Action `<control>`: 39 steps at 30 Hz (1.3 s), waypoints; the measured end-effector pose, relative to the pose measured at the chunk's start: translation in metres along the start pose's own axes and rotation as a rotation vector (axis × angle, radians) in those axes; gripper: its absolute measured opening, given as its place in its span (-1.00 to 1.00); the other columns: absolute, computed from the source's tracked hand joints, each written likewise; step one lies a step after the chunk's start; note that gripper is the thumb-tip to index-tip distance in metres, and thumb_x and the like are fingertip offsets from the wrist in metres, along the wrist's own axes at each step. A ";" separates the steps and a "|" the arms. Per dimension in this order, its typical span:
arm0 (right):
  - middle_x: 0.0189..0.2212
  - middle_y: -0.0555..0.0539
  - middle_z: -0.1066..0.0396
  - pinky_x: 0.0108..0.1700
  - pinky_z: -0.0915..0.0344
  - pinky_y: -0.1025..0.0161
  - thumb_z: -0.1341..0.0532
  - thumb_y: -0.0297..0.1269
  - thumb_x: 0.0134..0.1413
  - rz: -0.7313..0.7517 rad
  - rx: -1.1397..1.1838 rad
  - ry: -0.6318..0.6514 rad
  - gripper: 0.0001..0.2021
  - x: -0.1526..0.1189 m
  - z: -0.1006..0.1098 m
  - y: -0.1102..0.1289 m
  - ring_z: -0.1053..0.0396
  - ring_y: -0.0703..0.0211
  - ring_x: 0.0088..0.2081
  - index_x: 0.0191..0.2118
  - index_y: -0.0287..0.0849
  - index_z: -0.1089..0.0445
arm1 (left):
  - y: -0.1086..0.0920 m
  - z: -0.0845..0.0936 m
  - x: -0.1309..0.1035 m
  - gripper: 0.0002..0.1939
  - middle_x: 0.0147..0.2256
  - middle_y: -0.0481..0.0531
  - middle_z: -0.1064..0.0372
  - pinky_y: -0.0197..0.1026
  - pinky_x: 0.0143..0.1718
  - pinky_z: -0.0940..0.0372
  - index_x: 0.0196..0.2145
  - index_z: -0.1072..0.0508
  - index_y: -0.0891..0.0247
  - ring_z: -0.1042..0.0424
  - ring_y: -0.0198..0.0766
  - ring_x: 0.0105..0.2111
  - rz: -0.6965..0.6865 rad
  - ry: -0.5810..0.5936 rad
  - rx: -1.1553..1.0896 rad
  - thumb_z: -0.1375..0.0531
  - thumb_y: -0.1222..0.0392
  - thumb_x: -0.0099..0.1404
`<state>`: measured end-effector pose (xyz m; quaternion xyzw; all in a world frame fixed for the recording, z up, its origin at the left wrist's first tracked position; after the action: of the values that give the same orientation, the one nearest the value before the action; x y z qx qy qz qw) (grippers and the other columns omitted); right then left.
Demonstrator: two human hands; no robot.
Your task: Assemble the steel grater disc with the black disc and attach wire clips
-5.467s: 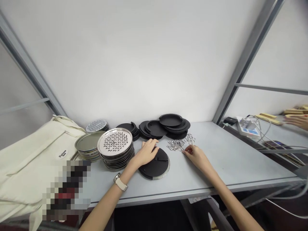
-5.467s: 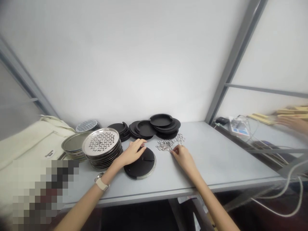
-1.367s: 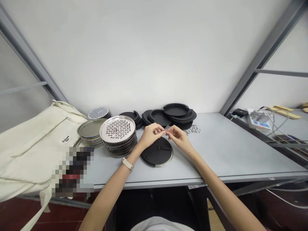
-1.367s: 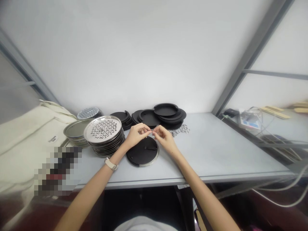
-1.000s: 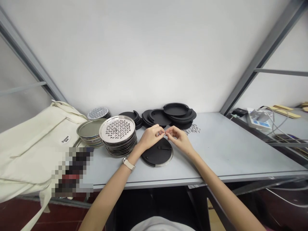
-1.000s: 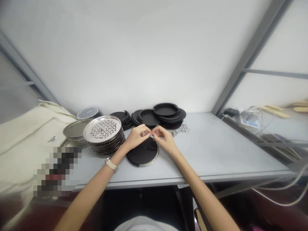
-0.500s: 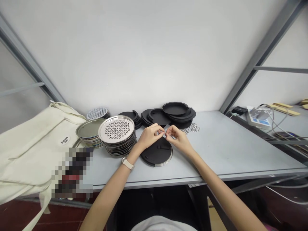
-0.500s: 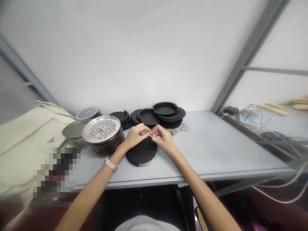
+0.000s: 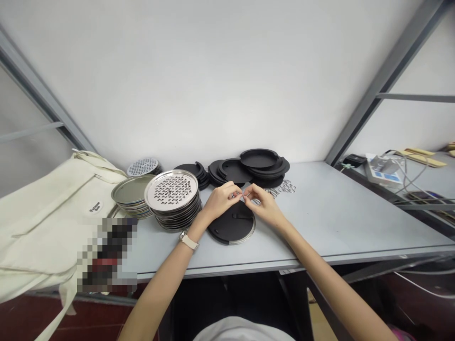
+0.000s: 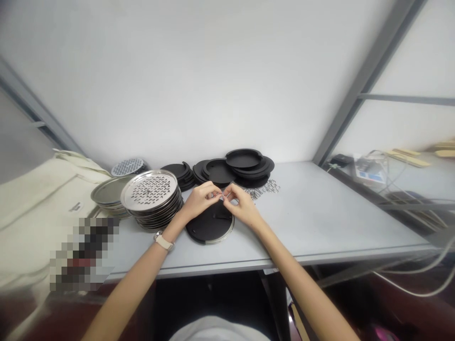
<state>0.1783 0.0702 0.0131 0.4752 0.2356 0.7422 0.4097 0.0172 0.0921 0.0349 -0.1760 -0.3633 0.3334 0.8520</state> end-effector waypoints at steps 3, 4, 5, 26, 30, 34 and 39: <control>-0.37 -0.02 -0.37 -0.25 -0.29 0.24 -0.13 -0.32 0.11 0.019 -0.029 -0.004 -0.95 0.000 0.000 -0.001 -0.36 0.18 -0.36 -0.30 -0.10 -0.32 | 0.000 0.001 -0.001 -0.91 -0.33 -0.06 -0.31 -0.33 -0.35 -0.21 -0.30 -0.45 0.21 -0.33 -0.38 -0.42 -0.001 0.018 0.016 -0.14 0.26 0.27; -0.37 -0.02 -0.37 -0.25 -0.29 0.23 -0.14 -0.32 0.11 0.021 -0.031 -0.003 -0.95 0.000 0.000 -0.002 -0.36 0.17 -0.36 -0.31 -0.10 -0.33 | 0.000 0.001 -0.001 -0.91 -0.32 -0.06 -0.31 -0.33 -0.34 -0.21 -0.30 -0.45 0.21 -0.33 -0.38 -0.42 -0.002 0.022 0.026 -0.14 0.26 0.28; -0.37 -0.02 -0.37 -0.25 -0.30 0.23 -0.15 -0.32 0.10 0.022 -0.029 0.000 -0.95 0.000 0.000 -0.003 -0.37 0.17 -0.36 -0.32 -0.10 -0.34 | 0.000 0.001 -0.001 -0.91 -0.32 -0.06 -0.32 -0.33 -0.34 -0.21 -0.30 -0.45 0.21 -0.33 -0.38 -0.42 -0.002 0.025 0.035 -0.14 0.26 0.28; -0.34 -0.04 -0.33 -0.25 -0.36 0.22 -0.17 -0.29 0.11 -0.009 0.065 0.023 -0.94 0.001 -0.003 -0.009 -0.37 0.20 -0.36 -0.30 -0.12 -0.35 | 0.002 -0.003 0.000 -0.94 -0.33 -0.09 -0.29 -0.36 -0.39 -0.17 -0.34 -0.41 0.24 -0.27 -0.43 -0.46 -0.007 0.002 0.036 -0.13 0.30 0.27; -0.32 -0.02 -0.31 -0.27 -0.35 0.25 -0.19 -0.30 0.09 0.004 0.065 0.022 -0.96 0.000 -0.004 -0.006 -0.36 0.24 -0.38 -0.32 -0.13 -0.34 | 0.003 -0.004 -0.001 -0.96 -0.34 -0.10 -0.27 -0.37 -0.40 -0.17 -0.36 -0.37 0.25 -0.26 -0.44 -0.46 0.003 -0.002 0.027 -0.14 0.30 0.26; -0.33 -0.01 -0.30 -0.29 -0.33 0.26 -0.19 -0.33 0.07 0.000 0.073 0.012 -0.98 0.000 -0.005 -0.004 -0.35 0.24 -0.39 -0.33 -0.13 -0.33 | 0.001 -0.005 -0.001 -0.97 -0.35 -0.10 -0.26 -0.36 -0.40 -0.18 -0.36 -0.36 0.25 -0.27 -0.43 -0.45 0.004 0.001 0.027 -0.14 0.31 0.25; -0.34 -0.02 -0.33 -0.26 -0.34 0.25 -0.17 -0.33 0.09 -0.017 0.103 0.012 -0.97 0.000 -0.005 -0.005 -0.36 0.23 -0.36 -0.31 -0.13 -0.30 | -0.001 -0.006 -0.001 -0.95 -0.37 -0.10 -0.23 -0.37 -0.41 -0.17 -0.38 -0.33 0.26 -0.25 -0.43 -0.46 -0.008 -0.013 0.025 -0.12 0.33 0.25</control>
<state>0.1756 0.0731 0.0078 0.4892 0.2799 0.7286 0.3893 0.0211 0.0906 0.0310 -0.1618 -0.3650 0.3358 0.8531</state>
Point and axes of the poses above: each hand's wrist, its own x-axis towards the middle knuckle, its own z-axis out of the back of the hand, y = z × x, the point moved 3 cm from there along x, towards the middle knuckle
